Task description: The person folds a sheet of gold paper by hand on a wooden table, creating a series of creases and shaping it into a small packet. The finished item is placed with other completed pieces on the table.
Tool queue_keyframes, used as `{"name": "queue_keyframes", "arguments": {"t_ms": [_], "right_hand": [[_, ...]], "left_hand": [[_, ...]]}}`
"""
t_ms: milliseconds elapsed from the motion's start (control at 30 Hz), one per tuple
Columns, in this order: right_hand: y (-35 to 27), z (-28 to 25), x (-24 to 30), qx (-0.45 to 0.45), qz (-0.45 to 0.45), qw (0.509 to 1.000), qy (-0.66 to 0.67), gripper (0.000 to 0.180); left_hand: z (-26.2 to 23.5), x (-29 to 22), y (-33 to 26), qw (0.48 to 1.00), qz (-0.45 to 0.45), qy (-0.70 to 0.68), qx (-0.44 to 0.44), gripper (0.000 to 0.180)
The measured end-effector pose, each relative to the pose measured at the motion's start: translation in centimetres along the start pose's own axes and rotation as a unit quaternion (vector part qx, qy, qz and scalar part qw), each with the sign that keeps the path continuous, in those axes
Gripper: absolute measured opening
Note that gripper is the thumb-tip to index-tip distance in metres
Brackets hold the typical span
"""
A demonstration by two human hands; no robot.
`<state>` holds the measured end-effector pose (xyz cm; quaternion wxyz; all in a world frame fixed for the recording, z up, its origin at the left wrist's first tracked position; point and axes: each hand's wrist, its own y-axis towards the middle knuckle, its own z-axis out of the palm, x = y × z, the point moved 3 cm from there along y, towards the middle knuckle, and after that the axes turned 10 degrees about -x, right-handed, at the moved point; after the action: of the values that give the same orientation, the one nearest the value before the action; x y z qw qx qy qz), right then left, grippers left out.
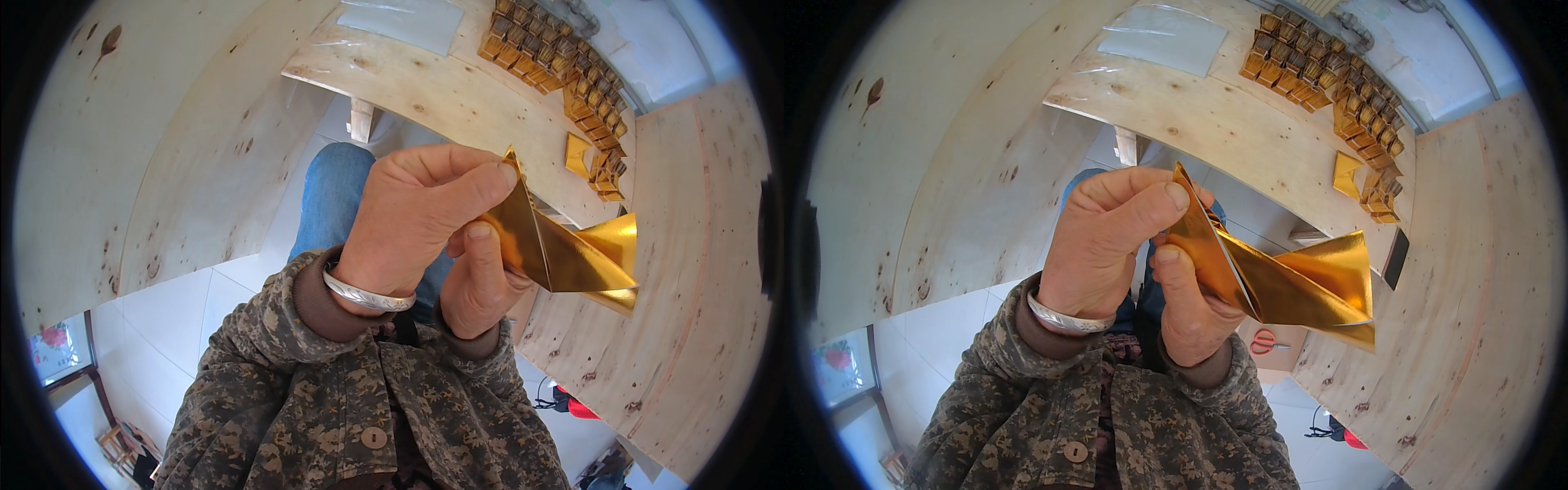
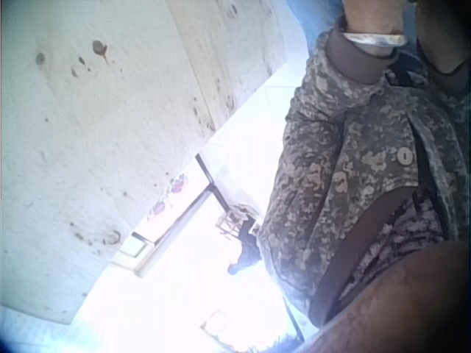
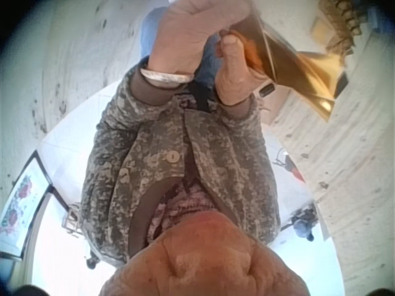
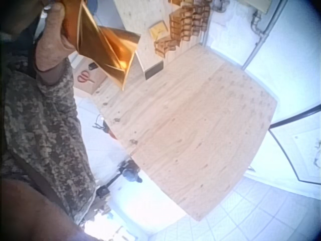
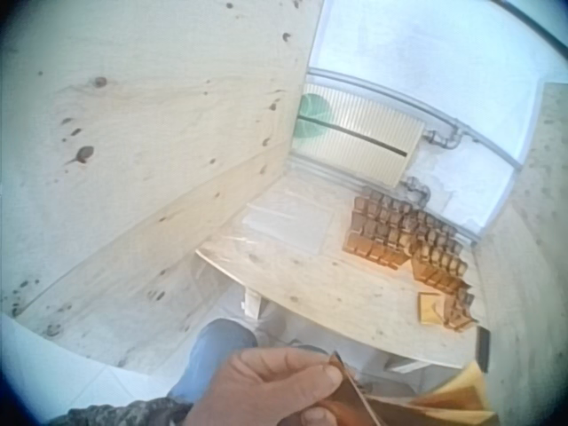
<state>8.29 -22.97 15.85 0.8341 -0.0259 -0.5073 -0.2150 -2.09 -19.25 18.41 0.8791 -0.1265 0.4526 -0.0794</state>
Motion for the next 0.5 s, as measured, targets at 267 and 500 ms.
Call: {"name": "queue_keyframes", "arguments": {"t_ms": [267,500], "right_hand": [[0.03,-0.12,-0.51,0.008,0.037,0.999,0.038,0.026],[-0.02,-0.27,-0.65,0.012,0.049,0.997,0.063,0.026]], "left_hand": [[0.06,-0.26,-0.56,0.999,0.011,0.012,-0.028,0.017],[-0.14,-0.69,-0.50,1.000,-0.003,0.001,0.006,0.016]]}}
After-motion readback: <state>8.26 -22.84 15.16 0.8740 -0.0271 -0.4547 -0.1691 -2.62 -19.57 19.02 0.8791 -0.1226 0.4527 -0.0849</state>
